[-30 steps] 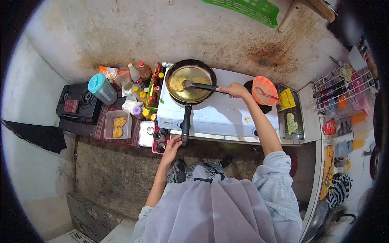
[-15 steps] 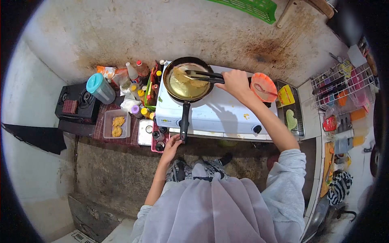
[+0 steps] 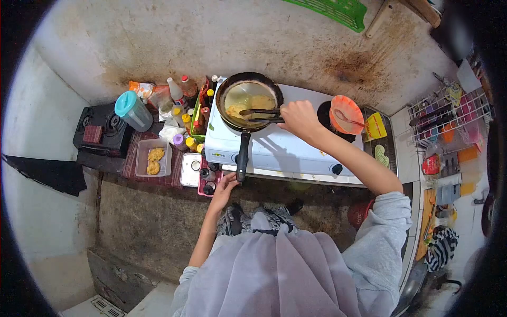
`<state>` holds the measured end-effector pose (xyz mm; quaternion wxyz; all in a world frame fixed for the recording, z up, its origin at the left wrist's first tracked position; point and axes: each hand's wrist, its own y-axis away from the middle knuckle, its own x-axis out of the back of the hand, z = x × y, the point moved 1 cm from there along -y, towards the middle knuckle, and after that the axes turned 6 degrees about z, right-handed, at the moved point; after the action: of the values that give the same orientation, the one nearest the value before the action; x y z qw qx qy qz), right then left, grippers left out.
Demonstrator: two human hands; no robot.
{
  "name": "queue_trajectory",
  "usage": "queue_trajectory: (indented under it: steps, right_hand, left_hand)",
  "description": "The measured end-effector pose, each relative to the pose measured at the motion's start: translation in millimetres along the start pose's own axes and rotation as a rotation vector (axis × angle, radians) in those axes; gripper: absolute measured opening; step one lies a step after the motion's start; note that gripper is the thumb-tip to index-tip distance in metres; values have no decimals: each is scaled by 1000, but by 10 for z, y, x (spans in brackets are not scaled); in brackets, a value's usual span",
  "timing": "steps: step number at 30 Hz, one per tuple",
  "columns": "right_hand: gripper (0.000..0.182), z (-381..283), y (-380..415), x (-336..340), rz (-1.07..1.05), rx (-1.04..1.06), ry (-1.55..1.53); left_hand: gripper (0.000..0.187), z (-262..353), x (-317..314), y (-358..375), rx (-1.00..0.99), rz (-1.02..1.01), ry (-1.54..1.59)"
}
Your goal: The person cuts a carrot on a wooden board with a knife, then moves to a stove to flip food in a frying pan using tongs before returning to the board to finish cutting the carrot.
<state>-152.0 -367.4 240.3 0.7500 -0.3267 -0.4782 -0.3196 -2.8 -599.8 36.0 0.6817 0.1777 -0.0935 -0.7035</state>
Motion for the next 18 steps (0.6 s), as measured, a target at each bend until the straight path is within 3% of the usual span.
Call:
queue_trajectory:
  steps: [6,10,13,18]
  right_hand:
    - [43,78,17,-133,-45,-113,-69]
    - [49,278,22,-92,-133,-271,-139]
    - [52,282,-7,-189,-37,-299,-128]
    - [50,190,-76,-399,-60,-279,-122]
  left_hand:
    - [41,-73,45,-24,-70,-73,-60]
    - [36,-76,21,7,-48,7,30]
    - [37,-24,7,40,-23,19,8]
    - [38,31,-13,58,-10,-1,-24]
